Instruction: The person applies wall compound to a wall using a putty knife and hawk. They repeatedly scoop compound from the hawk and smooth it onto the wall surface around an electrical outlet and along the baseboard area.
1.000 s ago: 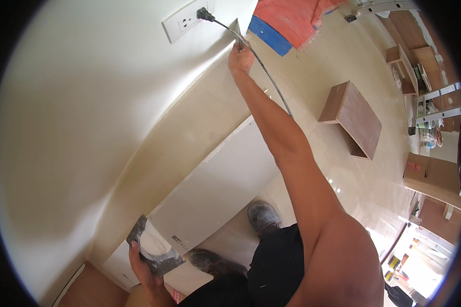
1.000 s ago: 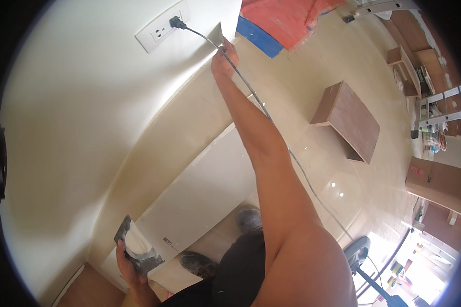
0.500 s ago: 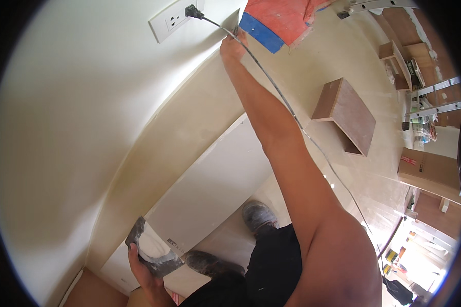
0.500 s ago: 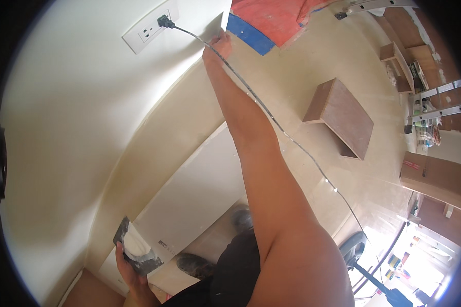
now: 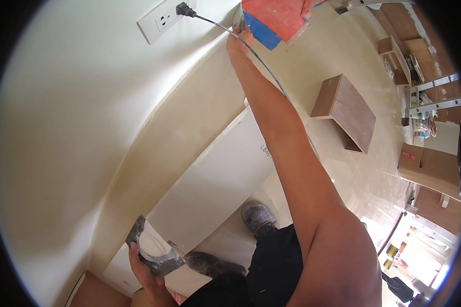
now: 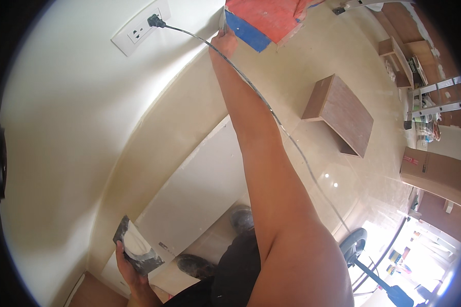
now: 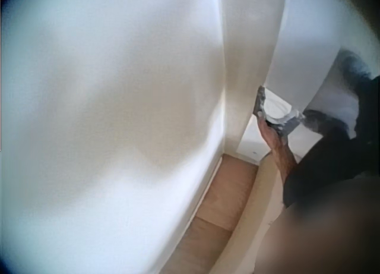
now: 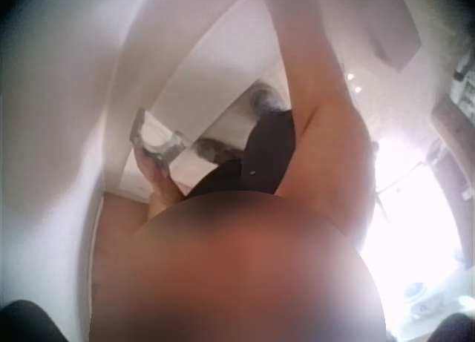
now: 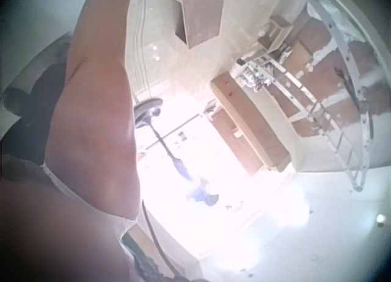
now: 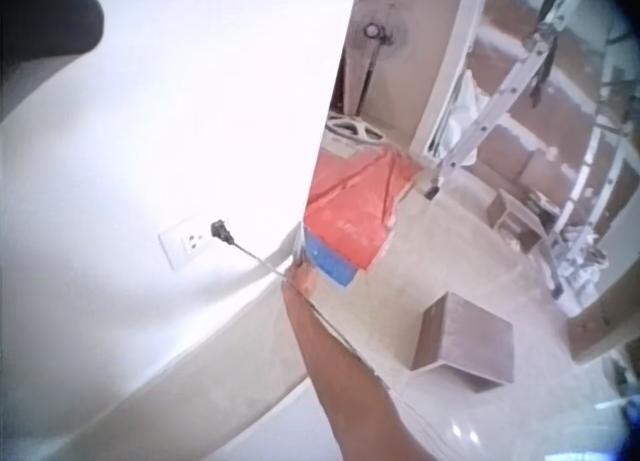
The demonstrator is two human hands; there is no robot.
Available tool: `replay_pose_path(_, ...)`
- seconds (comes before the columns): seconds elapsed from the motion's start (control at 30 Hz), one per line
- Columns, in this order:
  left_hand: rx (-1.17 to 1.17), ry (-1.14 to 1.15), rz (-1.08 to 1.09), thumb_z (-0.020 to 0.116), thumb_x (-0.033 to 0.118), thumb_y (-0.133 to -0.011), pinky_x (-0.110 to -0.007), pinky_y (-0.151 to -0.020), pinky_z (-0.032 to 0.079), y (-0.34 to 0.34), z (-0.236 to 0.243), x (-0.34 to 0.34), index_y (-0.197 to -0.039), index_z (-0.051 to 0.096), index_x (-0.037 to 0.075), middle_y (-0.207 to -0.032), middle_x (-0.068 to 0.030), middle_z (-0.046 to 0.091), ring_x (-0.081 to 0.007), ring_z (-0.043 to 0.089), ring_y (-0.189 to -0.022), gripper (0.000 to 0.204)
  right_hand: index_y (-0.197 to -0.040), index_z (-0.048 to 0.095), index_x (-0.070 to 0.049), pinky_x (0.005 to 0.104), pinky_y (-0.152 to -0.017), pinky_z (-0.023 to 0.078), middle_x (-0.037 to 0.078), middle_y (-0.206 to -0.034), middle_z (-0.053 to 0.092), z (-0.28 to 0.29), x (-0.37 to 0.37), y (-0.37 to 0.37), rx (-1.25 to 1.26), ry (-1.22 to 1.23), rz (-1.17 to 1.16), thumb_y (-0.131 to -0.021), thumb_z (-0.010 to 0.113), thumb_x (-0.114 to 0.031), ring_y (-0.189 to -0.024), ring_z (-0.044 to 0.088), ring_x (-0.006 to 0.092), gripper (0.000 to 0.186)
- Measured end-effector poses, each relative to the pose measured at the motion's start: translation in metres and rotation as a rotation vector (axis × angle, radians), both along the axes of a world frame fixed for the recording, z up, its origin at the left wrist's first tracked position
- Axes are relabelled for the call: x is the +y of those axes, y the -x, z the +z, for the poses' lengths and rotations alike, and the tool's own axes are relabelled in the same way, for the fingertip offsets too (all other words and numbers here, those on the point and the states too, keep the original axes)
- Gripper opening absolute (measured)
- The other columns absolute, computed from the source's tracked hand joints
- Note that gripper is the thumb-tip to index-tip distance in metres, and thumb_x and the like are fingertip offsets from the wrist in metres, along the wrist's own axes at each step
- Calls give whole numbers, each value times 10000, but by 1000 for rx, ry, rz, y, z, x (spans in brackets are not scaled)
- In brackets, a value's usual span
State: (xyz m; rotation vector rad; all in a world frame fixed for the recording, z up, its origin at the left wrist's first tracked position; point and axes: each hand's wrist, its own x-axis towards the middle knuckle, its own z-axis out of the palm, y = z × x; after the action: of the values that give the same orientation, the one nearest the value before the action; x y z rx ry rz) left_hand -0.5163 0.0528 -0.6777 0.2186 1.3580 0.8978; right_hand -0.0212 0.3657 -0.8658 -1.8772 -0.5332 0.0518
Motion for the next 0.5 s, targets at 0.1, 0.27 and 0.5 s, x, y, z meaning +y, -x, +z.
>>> replay_pose_path(0.1,8,-1,0,423,348,-1017,-408,-995,461,-2,1,1,-1321,493,1,-1295,-134,588,-272,584,-1170,467,-1152,631,18,458,-872,494,268,-1080,660,-8,4,-4,-13,-26,18,-885,611,-152,-1010,634,417,318)
replay_pose_path(0.27,16,-2,-18,430,345,-1009,-416,-987,460,0,-2,0,-1326,472,12,-1285,-131,576,-280,577,-1170,462,-1266,593,-17,415,-850,517,230,-1026,689,-5,-3,2,-106,40,57,-875,603,-91,-960,670,366,398)
replay_pose_path(0.5,62,14,-50,443,350,-1008,-411,-989,455,4,-4,2,-1331,466,22,-1302,-115,563,-267,562,-1187,461,-1327,580,-128,390,-751,526,219,-931,696,2,-29,28,9,31,275,-840,678,-145,-799,690,300,497)
